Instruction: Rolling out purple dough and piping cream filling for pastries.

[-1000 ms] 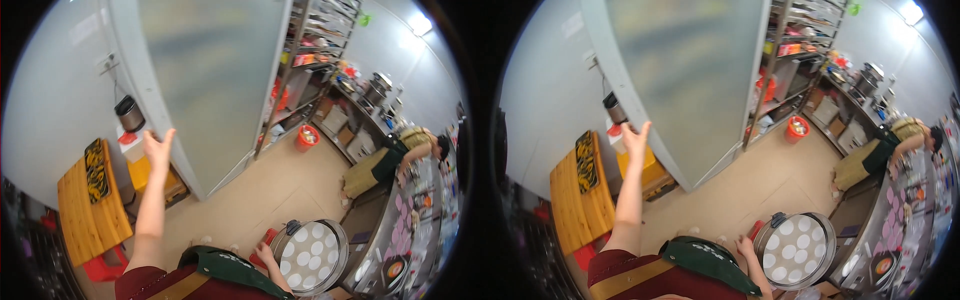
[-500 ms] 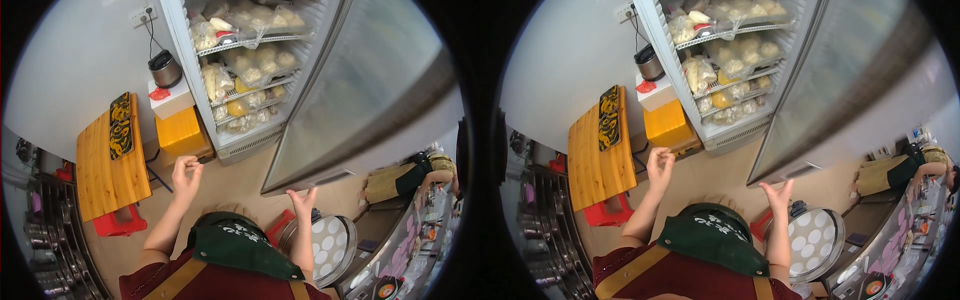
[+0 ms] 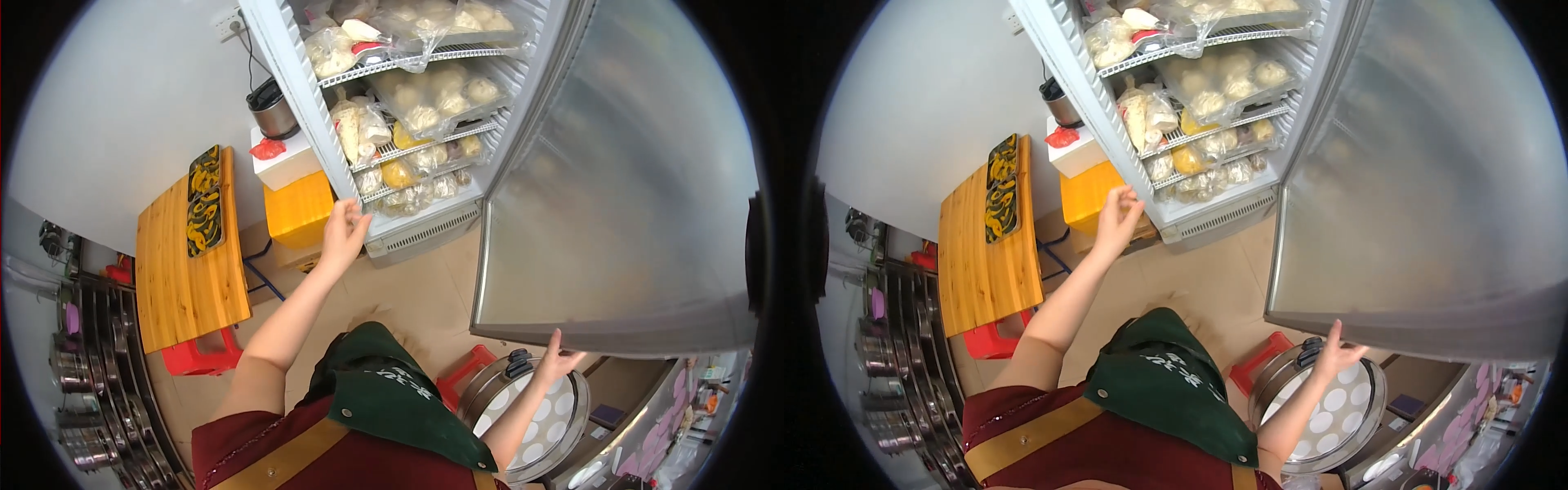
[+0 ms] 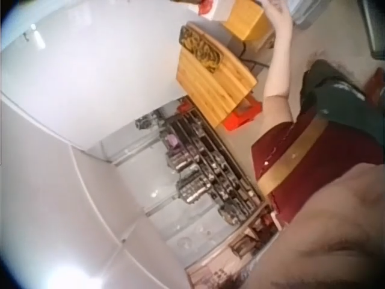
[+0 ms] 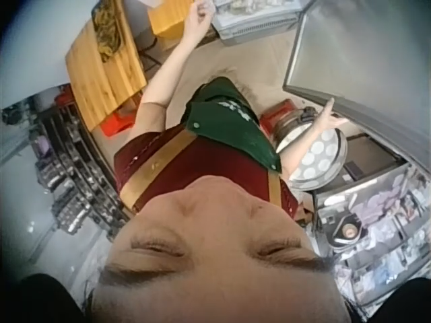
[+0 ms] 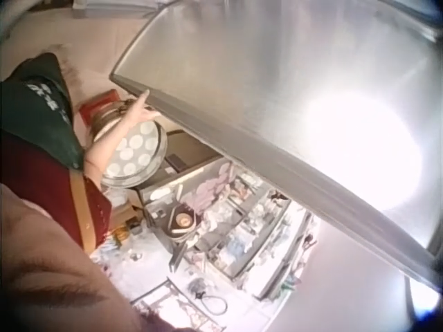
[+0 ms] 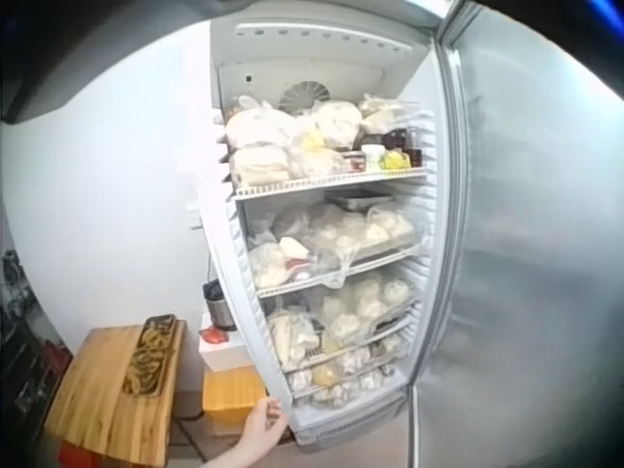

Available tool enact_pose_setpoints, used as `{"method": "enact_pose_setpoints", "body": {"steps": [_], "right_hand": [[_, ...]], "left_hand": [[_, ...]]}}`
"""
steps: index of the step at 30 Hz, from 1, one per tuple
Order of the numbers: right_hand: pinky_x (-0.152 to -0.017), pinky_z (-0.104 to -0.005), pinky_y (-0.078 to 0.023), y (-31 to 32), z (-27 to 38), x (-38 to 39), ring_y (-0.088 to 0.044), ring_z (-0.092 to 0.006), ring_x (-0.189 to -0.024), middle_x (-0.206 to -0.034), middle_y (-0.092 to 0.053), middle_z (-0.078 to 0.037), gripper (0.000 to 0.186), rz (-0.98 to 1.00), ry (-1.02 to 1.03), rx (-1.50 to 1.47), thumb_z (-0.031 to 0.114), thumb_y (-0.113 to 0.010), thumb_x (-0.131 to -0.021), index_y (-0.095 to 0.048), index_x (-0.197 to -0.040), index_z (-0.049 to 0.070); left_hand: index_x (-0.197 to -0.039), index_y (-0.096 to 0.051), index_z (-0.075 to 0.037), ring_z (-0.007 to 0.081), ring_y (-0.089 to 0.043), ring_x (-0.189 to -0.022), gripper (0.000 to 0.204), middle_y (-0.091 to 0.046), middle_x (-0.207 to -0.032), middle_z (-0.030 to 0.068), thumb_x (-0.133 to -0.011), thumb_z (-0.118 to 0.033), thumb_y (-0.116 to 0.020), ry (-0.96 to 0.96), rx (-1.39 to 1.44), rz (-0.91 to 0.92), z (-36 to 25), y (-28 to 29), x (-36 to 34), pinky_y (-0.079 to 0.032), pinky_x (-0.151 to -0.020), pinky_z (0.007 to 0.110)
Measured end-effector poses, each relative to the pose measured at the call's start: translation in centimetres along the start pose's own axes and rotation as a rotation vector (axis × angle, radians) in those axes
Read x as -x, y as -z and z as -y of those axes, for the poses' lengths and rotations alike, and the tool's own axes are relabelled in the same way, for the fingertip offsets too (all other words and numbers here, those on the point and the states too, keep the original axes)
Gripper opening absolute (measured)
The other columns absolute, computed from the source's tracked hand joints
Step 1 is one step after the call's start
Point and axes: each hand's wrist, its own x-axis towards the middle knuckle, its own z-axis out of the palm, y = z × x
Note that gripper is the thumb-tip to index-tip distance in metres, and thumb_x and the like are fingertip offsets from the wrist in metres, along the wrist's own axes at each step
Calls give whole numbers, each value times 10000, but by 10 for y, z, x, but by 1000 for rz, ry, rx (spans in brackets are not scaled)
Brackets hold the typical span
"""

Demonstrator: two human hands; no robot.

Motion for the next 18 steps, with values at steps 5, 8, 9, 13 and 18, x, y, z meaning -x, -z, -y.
{"method": "enact_pose_setpoints", "body": {"steps": [5,8,9,13,18], "right_hand": [[-895,-354,-402,10,-19,-12,-523,-251,-1023,-1139,-518,-189,435,25,-96,-149,7,-614,-741,-428,-1126,-74],[-943,-383,-350,19,-14,-9,-500,-261,-1048,-1119,-529,-171,444,50,-133,-34,34,-567,-757,-422,-1165,-68],[-946,-384,-341,22,-9,-7,-500,-254,-1045,-1105,-538,-164,419,40,-153,1,42,-569,-759,-450,-1148,-60],[-964,-410,-312,6,15,-8,-481,-263,-1052,-1109,-521,-160,491,-38,-209,-113,103,-598,-722,-433,-1163,-37],[-997,-433,-275,18,13,4,-453,-285,-1096,-1184,-474,-189,559,-24,-306,-56,112,-631,-721,-394,-1200,-51]], "left_hand": [[-1144,-389,86,363,-475,-1020,504,-496,-1068,253,-753,-153,-598,-105,-351,-235,57,-58,-150,-373,-886,413],[-1145,-393,94,380,-445,-1053,531,-492,-1071,260,-739,-187,-590,80,-521,-264,62,-79,-237,-347,-916,413],[-1134,-423,71,382,-445,-1067,525,-484,-1095,267,-737,-236,-580,217,-662,-245,65,-81,-261,-347,-926,408],[-1206,-453,-68,291,-421,-1157,536,-449,-1256,134,-781,-394,-485,152,-974,-397,168,-48,-365,-339,-949,399],[-1187,-474,-69,280,-427,-1152,526,-459,-1249,123,-778,-399,-484,145,-931,-347,167,-70,-368,-340,-949,395]]}}
